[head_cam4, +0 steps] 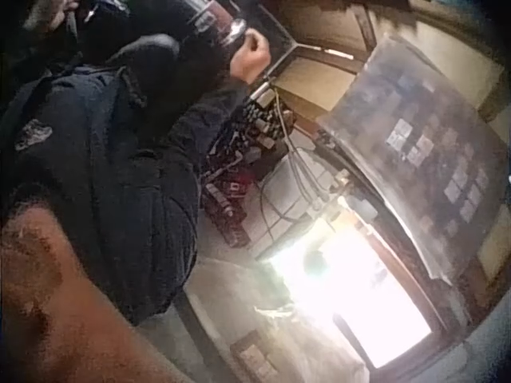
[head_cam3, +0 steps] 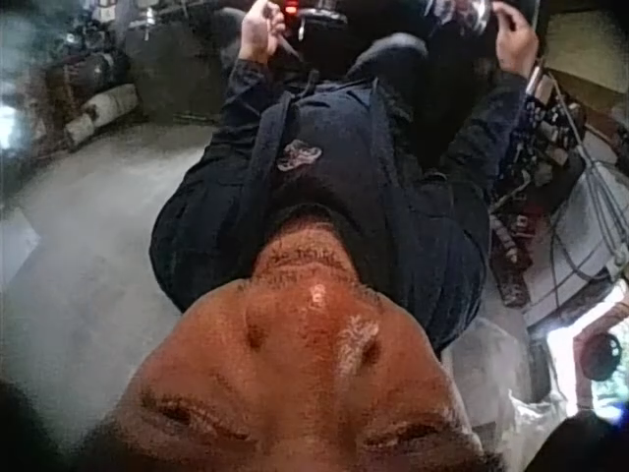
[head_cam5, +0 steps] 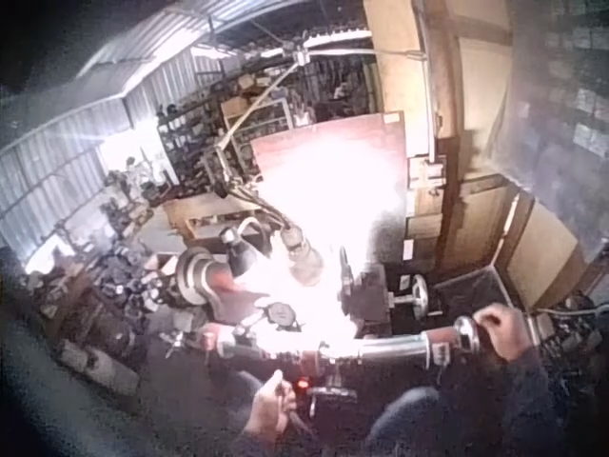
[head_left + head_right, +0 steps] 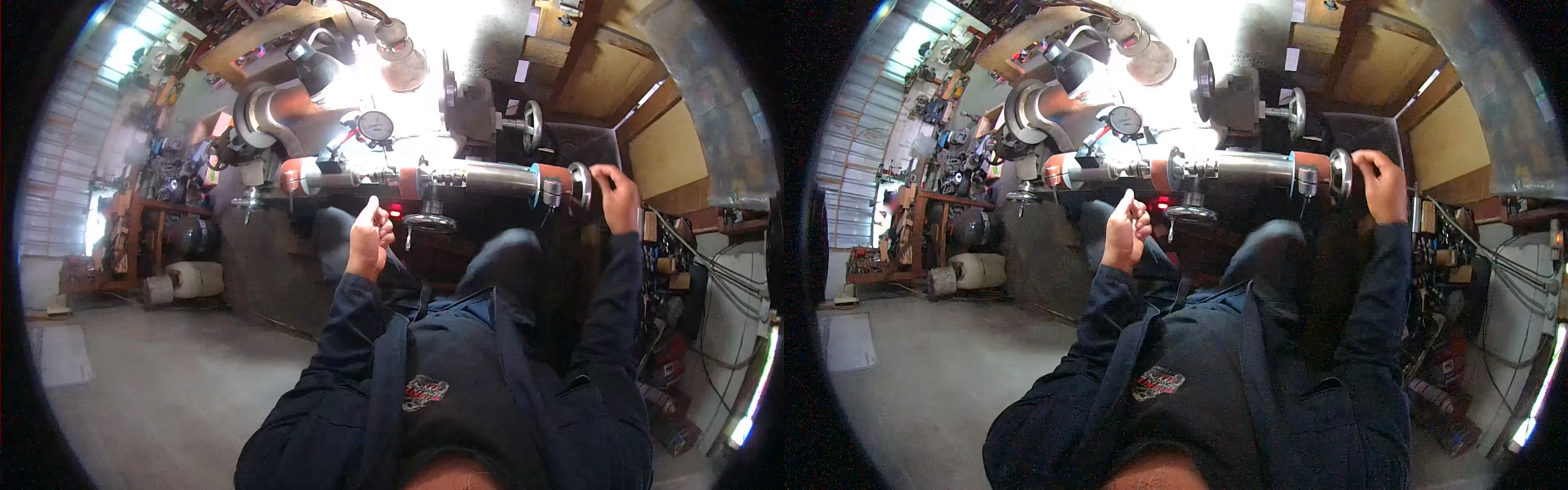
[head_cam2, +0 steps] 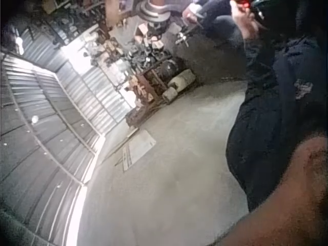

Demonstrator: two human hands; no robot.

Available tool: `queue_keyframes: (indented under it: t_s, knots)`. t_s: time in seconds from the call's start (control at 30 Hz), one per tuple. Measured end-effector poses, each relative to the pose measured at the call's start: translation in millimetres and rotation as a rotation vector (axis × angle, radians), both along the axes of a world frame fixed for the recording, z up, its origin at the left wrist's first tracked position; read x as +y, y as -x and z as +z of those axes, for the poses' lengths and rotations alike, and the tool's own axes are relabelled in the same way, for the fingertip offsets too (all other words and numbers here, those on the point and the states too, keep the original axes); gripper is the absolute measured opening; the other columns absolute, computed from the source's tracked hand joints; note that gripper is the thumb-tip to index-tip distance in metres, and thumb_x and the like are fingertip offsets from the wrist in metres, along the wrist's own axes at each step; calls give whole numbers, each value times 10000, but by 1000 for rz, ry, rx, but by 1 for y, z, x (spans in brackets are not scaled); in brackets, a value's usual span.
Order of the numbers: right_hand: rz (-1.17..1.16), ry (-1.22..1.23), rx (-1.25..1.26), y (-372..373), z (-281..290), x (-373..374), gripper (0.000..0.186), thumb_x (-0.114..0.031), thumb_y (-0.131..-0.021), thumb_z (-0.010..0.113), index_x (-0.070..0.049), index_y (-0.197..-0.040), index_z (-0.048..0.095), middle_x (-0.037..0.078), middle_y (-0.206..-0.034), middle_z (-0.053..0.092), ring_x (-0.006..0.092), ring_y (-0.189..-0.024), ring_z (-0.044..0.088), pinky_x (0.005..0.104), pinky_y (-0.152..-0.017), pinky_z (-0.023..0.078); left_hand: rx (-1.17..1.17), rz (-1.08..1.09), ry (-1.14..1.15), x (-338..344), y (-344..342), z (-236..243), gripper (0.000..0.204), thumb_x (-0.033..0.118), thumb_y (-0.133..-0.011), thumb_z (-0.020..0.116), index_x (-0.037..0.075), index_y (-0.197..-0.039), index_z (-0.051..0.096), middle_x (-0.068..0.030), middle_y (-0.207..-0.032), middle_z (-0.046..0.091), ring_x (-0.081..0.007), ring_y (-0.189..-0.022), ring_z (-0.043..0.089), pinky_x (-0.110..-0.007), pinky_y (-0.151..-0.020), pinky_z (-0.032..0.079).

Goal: Measuring the runout of a motorcycle crankshaft using a dial indicator on a stand.

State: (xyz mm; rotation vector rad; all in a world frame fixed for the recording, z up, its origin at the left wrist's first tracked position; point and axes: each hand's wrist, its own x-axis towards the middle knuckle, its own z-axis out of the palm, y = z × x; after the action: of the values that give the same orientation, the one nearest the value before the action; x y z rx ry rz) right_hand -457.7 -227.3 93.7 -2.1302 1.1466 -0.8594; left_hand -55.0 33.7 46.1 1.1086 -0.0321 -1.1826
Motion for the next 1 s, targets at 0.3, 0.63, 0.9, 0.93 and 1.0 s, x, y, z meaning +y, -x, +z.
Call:
queue_keyframes:
  t_s: [0.3,0.63,0.9,0.93,1.0]
  knots:
    - [38,-447,-470,30,-73,72,359,-261,-952,634,-35,-1231,619,97,-1076,686,159,-917,632,334,-817,509,-72,48,110,-16,-7,-13,249,173,-1009,429,34,-1190,527,53,-666,375,-51,-511,332,-190,-409,244]
    - [-928,-509,440,233,-162,157,437,-253,-917,634,-48,-1295,554,193,-1266,594,376,-1165,570,480,-975,471,83,-175,26,15,-11,-61,184,228,-1033,496,57,-1088,538,70,-635,274,-32,-496,246,-194,-384,204]
    - [-732,-302,961,369,-235,141,396,-347,-893,633,-107,-1208,633,180,-1186,627,361,-1054,611,463,-906,491,-3,-260,-185,20,1,-57,90,225,-969,564,143,-944,590,97,-664,409,-27,-526,380,-202,-440,271]
    - [-731,-346,1040,380,-252,141,425,-363,-878,637,-120,-1227,631,177,-1194,626,355,-1062,613,451,-915,492,6,-270,-209,22,3,-53,100,238,-971,553,159,-927,594,99,-647,390,-32,-542,392,-216,-444,277]
    - [-811,203,1141,389,-285,148,472,-455,-863,637,-152,-1224,648,162,-1174,647,332,-1032,638,439,-892,506,-46,-280,-113,21,9,-44,143,273,-967,550,179,-860,565,85,-647,414,-37,-525,387,-212,-438,265]
